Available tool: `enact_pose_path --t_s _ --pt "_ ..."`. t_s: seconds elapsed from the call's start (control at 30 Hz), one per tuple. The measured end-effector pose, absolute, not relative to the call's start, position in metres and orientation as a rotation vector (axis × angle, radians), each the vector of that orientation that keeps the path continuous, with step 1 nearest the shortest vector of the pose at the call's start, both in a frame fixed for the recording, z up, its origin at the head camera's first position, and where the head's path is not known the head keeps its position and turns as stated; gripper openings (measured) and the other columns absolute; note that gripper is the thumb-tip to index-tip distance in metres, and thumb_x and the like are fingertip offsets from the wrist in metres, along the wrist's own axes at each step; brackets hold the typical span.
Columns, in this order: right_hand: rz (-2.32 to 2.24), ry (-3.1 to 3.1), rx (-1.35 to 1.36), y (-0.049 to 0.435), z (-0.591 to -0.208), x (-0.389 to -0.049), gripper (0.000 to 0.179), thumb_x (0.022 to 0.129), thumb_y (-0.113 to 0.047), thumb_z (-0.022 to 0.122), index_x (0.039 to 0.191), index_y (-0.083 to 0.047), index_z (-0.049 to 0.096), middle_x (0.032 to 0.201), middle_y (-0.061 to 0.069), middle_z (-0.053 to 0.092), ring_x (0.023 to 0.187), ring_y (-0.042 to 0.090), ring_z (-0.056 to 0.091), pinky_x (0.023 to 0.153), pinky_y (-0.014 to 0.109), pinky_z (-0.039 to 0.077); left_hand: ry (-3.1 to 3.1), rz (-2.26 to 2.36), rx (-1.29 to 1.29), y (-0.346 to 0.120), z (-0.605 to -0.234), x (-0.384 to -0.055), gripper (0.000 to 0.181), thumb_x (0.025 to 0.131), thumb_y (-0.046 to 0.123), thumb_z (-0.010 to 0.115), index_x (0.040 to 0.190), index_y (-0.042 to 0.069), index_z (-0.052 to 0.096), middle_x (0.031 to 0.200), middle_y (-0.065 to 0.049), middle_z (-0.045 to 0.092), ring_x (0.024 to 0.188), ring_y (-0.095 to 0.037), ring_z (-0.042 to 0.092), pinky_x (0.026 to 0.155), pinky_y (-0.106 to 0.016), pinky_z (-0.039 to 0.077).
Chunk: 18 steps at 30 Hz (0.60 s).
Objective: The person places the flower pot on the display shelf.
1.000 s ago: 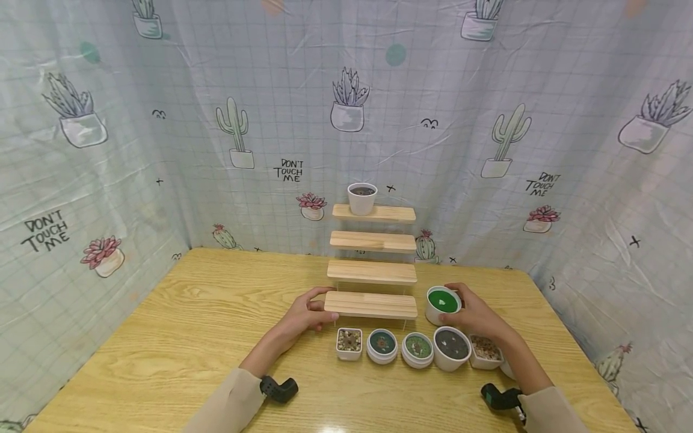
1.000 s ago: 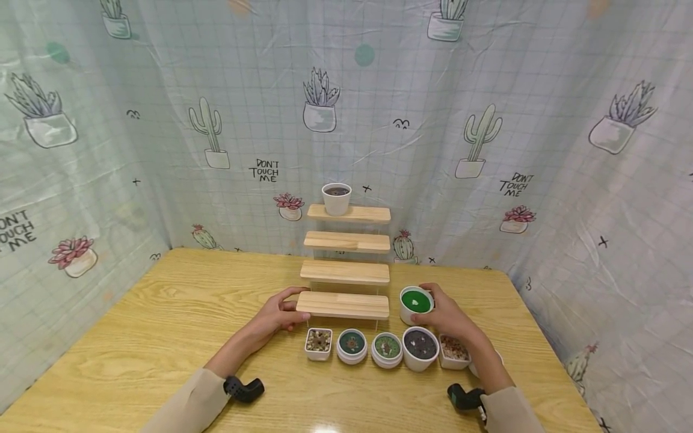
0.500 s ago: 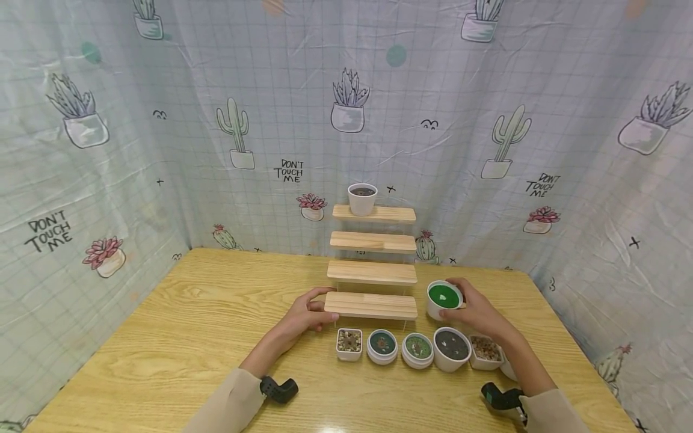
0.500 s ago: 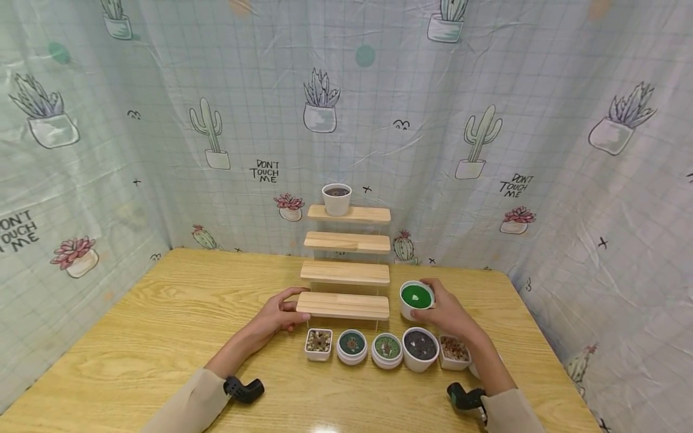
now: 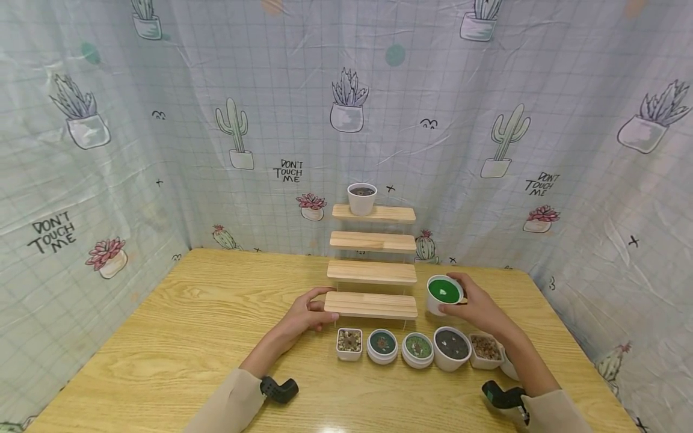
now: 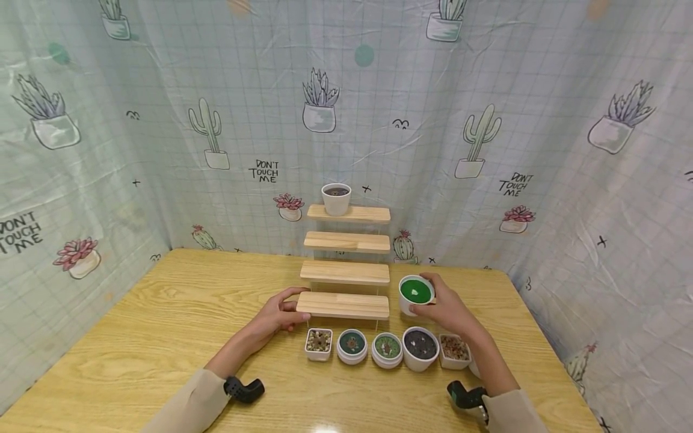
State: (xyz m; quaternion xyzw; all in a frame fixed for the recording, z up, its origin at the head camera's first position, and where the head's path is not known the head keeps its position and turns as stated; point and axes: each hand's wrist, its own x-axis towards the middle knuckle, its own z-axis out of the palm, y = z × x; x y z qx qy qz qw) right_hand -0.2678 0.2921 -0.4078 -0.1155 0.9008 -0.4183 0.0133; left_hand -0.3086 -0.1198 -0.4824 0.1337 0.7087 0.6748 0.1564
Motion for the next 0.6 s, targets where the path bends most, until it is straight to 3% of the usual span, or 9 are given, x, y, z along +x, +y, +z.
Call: enact_pose_path --t_s 0.37,0.6 --pt "-1.345 2.813 -0.360 0.288 -0.399 -0.263 0.087 0.094 -0.027 0.077 0.157 0.003 0.027 0.150 0.029 0.044 0.131 0.045 0.053 0.098 0.048 0.054 2.042 1.926 0.373 -0.121 -0.482 -0.309 0.072 0.086 0.015 0.084 0.150 0.019 0.051 0.084 0.002 0.069 0.070 -0.012 0.054 0.062 -0.025 0.048" --pt "-1.346 2.834 -0.359 0.287 -0.394 -0.262 0.088 0.094 -0.027 0.077 0.159 0.003 0.025 0.149 0.029 0.045 0.132 0.045 0.054 0.100 0.052 0.054 2.034 1.924 0.377 -0.120 -0.482 -0.309 0.073 0.086 0.017 0.085 0.150 0.019 0.051 0.089 0.001 0.072 0.069 -0.011 0.054 0.062 -0.025 0.048"
